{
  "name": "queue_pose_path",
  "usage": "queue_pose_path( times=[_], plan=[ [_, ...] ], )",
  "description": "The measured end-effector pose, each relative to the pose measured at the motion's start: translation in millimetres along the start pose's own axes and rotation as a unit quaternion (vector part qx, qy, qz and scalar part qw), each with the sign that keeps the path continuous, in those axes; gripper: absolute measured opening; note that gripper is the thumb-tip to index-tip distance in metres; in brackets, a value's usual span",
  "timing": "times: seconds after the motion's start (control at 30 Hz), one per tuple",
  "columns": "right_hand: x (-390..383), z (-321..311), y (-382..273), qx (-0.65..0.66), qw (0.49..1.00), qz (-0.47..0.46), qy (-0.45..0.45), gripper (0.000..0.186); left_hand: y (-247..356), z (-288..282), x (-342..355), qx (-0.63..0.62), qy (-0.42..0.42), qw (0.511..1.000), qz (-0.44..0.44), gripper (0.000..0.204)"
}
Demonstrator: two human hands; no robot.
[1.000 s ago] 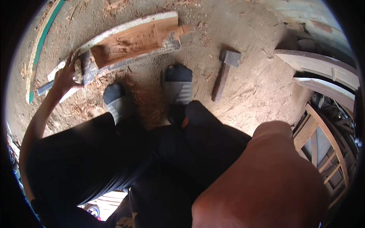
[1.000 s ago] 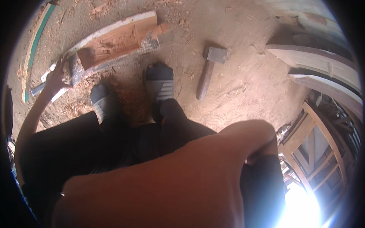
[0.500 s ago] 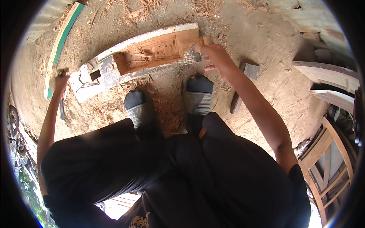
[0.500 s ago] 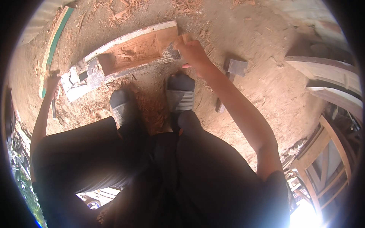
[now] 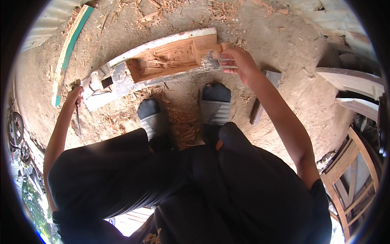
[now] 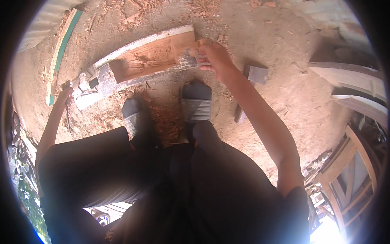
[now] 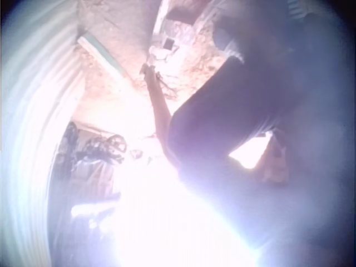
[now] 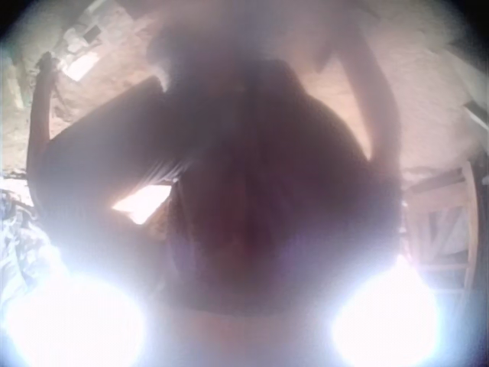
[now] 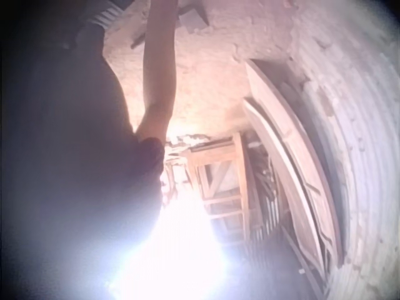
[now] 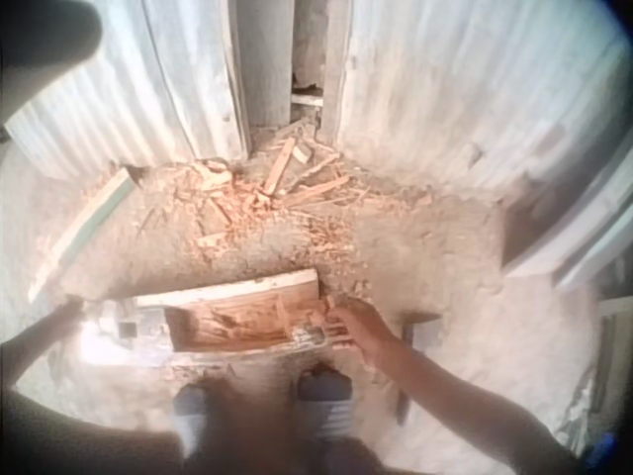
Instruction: The person uses a chisel and a small axe to carve a rectangular piece of wood. They repeatedly strike the chisel with the axe to remove wood shavings and shape the wood, occasionally clearing debris by hand.
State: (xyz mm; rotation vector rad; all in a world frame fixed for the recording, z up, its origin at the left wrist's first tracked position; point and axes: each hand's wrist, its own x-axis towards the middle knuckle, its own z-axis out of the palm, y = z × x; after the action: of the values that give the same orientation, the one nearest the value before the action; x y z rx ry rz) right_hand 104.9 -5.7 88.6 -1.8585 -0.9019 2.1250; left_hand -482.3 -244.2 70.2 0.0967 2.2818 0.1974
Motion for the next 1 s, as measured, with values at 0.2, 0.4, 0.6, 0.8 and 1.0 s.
queue_pose_path(
  times=[0.2, 0.4, 0.6, 0.8, 1.0],
  plan=[
    [1, -23, 11, 0.038, 0.998, -0.037, 0.034, 0.042, 22, 14, 3, -0.025, 0.002, 0.997, 0.074, 0.021],
    [-12, -120, 17, 0.003, 0.986, -0.087, 0.144, 0.040, 120, 72, -74, 0.021, -0.076, 0.985, 0.156, 0.027],
    [-42, -176, 134, -0.368, 0.869, -0.070, 0.323, 0.055, 211, 98, -153, 0.062, -0.028, 0.930, 0.362, 0.028],
    [-71, -134, 163, -0.335, 0.893, -0.028, 0.299, 0.068, 321, 180, -256, -0.133, -0.325, 0.864, 0.362, 0.026],
    [-44, -143, 173, -0.463, 0.837, -0.093, 0.278, 0.060, 334, 292, -283, -0.230, -0.361, 0.809, 0.402, 0.027]
  ],
)
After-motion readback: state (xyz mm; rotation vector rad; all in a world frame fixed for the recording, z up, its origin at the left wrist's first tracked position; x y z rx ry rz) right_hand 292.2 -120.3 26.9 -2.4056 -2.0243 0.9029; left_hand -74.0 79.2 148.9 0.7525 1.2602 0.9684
